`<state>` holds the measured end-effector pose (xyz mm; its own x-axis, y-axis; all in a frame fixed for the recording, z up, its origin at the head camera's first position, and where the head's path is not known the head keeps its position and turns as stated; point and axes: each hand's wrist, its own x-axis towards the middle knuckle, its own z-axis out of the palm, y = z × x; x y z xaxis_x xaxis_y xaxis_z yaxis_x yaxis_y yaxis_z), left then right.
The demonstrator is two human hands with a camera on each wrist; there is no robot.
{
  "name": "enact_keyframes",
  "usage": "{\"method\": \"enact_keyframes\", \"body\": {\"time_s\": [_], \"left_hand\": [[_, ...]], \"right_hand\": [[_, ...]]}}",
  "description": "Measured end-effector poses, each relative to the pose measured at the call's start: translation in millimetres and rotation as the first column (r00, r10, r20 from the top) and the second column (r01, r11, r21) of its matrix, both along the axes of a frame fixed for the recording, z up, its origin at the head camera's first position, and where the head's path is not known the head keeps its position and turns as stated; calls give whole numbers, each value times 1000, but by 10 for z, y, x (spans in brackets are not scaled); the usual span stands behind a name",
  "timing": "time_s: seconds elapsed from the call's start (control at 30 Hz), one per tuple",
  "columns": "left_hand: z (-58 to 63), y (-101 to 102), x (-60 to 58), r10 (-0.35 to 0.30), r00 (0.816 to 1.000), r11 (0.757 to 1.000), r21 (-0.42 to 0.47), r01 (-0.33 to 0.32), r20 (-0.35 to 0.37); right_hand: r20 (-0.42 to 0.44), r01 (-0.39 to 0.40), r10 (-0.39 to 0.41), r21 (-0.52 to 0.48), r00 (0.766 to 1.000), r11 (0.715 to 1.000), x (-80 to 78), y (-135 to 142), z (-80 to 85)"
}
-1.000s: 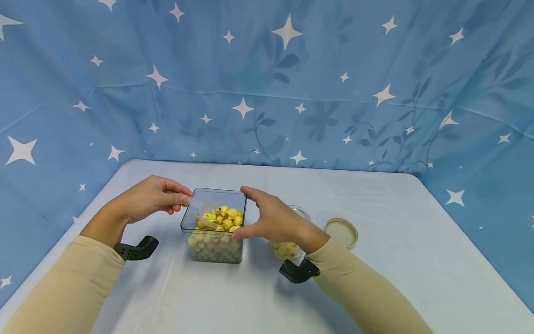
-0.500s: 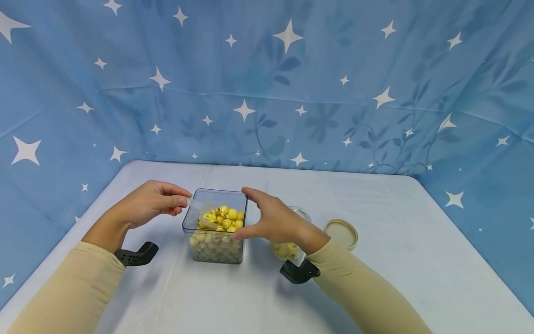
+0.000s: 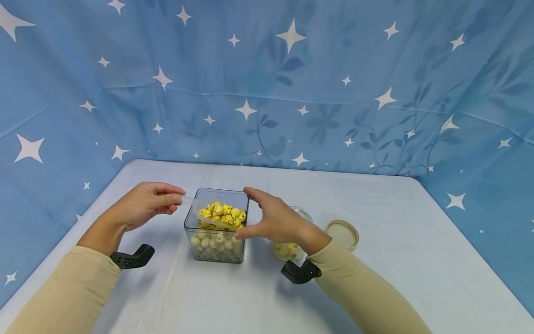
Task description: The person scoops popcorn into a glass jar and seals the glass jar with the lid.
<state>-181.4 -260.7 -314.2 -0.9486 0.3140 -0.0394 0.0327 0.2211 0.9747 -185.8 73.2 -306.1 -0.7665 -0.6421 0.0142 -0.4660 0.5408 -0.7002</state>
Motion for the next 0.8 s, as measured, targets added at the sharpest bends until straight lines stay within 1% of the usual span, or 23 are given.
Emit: {"method": "enact_keyframes", "body": {"time_s": [0.13,0.27,0.53,0.8], "left_hand": [[-33,-23,4,-4,1000,999,48,4,2],[-51,-45,5,3,1000,997,76,-2,-8],[-62,-68,16,-4,1000,990,141,7,-18],[-53,-71,26,-15,999,982,190,22,-38]], "right_hand": [[0,1,-1,-1,1000,1000,8,2,9],[-1,-1,1,0,1000,1000,15,1,23],[-12,-1,1,3,1000,1000,2,-3,20],[1,7,-7,10,1000,1000,-4,-5,14]]}}
